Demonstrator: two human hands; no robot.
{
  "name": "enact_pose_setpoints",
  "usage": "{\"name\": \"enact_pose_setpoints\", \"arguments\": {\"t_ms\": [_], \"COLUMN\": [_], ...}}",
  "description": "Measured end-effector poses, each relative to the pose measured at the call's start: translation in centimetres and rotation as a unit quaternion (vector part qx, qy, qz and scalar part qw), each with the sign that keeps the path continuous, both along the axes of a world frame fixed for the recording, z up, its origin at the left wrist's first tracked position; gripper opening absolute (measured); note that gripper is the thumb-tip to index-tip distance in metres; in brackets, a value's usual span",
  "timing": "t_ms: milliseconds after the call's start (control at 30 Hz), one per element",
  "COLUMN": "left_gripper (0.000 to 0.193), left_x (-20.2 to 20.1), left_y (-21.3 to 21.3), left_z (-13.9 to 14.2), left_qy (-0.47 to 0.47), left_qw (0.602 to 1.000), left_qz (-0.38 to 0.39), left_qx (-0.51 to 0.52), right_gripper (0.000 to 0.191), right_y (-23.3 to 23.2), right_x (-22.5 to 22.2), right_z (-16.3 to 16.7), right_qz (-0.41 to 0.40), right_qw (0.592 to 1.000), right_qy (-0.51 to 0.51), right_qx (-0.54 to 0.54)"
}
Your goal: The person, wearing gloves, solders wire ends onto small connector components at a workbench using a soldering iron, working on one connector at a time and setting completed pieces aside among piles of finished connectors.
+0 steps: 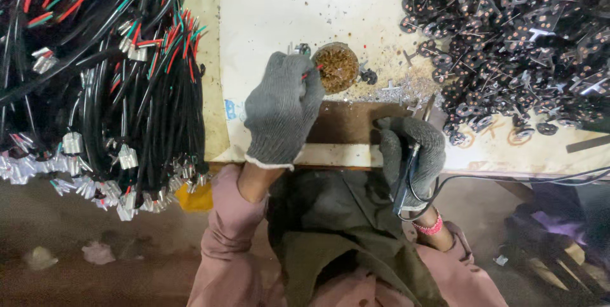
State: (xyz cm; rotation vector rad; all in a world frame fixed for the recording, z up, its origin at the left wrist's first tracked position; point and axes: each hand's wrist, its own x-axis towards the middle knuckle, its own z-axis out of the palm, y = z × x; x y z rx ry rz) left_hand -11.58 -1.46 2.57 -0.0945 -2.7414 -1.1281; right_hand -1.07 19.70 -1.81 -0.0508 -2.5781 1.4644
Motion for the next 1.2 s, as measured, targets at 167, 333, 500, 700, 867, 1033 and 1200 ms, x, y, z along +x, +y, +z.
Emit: {"name": "enact_pose_setpoints", "arguments": {"t_ms": [167,333,500,700,867,1033,1200], "left_gripper": [0.013,0.012,0.015,0.016,0.018,0.014,0.02], "left_x": [4.3,8.1,8.9,8.6,7.5,8.1,7.6], "left_y": [-1.1,-0.9,0.9,1.2,0.9,2.0,2.3], "left_z": [1.3,-1.4,-3.1,-1.6,-2.5,-2.7,-2.7], "left_qy": [-0.076,-0.241,-0.251,-0.188,-0.102,-0.133,-0.109], "left_qw": [0.994,0.942,0.928,0.96,0.969,0.977,0.982], "left_qz": [-0.015,-0.089,-0.166,-0.16,-0.208,-0.149,-0.143], "left_qx": [0.083,0.216,0.221,0.131,0.081,0.069,0.065], "right_gripper": [0.031,0.029,0.033,0.033,0.035,0.035,0.04], "right_y": [0.2,0.7,1.2,1.0,0.5,0.2,0.0], "right_x": [0.3,0.3,0.1,-0.2,-0.2,-0.3,-0.7], "right_z": [-0.3,-0.4,-0.3,-0.2,-0.2,0.0,0.1], "right_qz": [-0.021,0.083,0.165,0.171,0.055,0.12,0.12], "right_qw": [0.998,0.994,0.977,0.984,0.996,0.989,0.99], "right_qy": [-0.026,0.055,-0.024,0.028,-0.009,0.013,0.023], "right_qx": [-0.049,0.032,0.131,0.051,0.07,0.082,0.071]}}
